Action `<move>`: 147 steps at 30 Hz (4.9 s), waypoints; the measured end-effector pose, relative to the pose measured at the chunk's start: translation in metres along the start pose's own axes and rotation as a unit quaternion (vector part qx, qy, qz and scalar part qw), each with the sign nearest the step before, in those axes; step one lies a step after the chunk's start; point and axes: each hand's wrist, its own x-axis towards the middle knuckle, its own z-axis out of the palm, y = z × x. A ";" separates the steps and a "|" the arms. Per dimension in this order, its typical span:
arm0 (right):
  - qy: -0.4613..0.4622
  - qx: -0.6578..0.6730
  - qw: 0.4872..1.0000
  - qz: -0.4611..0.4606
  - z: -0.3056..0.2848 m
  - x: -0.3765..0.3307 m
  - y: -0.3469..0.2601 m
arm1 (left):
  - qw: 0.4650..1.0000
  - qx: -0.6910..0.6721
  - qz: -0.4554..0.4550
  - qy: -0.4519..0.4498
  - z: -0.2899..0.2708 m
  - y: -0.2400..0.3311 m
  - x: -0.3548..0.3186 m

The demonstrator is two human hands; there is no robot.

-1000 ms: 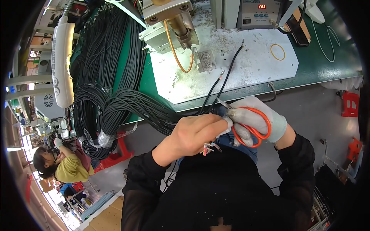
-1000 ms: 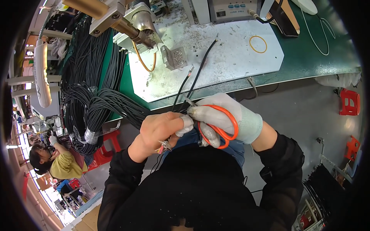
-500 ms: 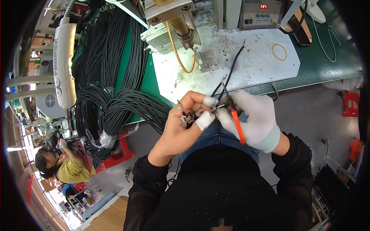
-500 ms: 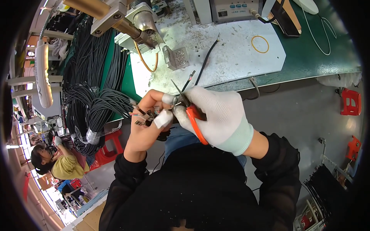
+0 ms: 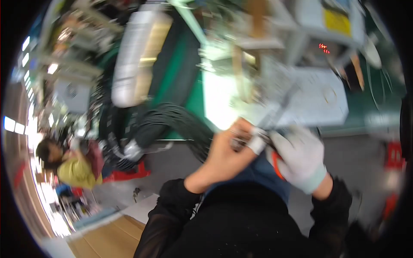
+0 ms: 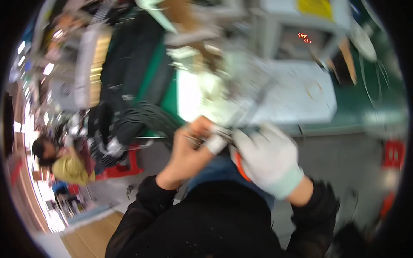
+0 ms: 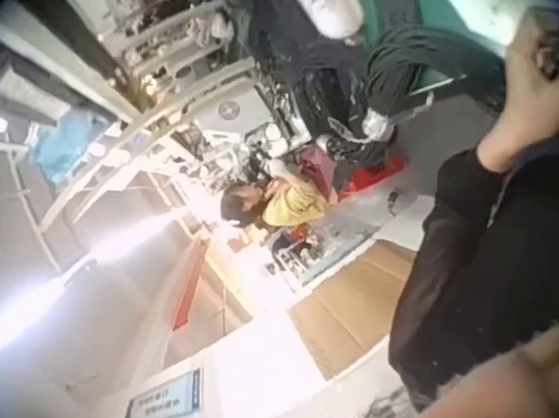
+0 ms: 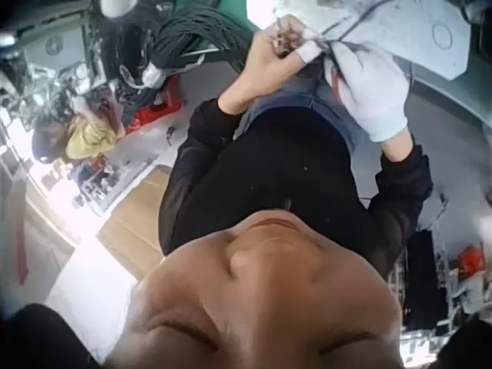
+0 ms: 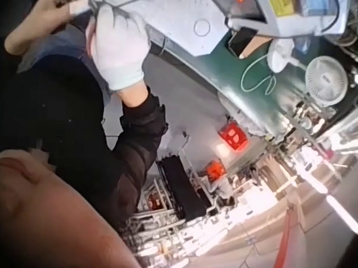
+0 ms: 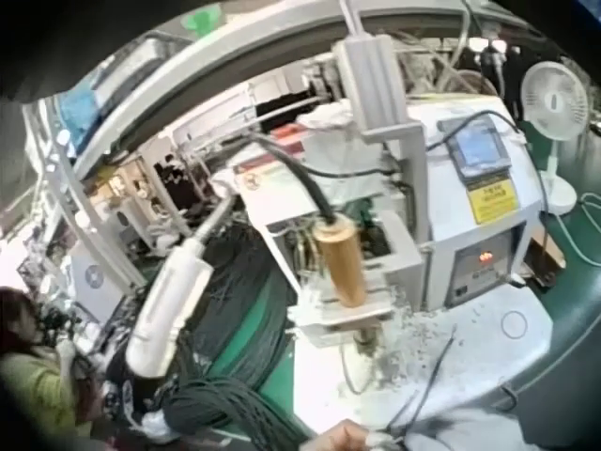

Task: Cutting and processing individual wires for wire harness assembly using scissors and a machine.

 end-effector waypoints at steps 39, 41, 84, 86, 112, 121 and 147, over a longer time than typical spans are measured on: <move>0.090 0.049 0.992 0.078 0.032 -0.008 -0.007 | 0.999 -0.029 -0.042 0.006 -0.005 -0.002 0.012; -0.006 0.243 0.953 0.180 0.030 -0.014 -0.012 | 0.995 -0.052 -0.081 -0.017 -0.009 -0.007 0.013; -0.081 0.490 0.858 0.133 0.047 0.079 0.095 | 0.990 0.132 -0.038 -0.027 -0.046 -0.016 0.106; -0.085 0.486 0.860 0.130 0.048 0.079 0.096 | 0.986 0.152 -0.050 -0.044 -0.050 -0.019 0.106; -0.013 0.244 0.962 0.123 -0.008 0.025 -0.011 | 0.978 -0.091 -0.068 -0.174 -0.013 0.004 0.010; -0.014 0.637 0.699 0.324 0.013 -0.042 0.013 | 0.964 0.019 0.188 -0.190 0.000 -0.002 -0.009; -0.169 0.700 0.551 0.423 -0.001 -0.058 0.020 | 0.777 0.318 0.457 -0.292 -0.001 -0.014 0.009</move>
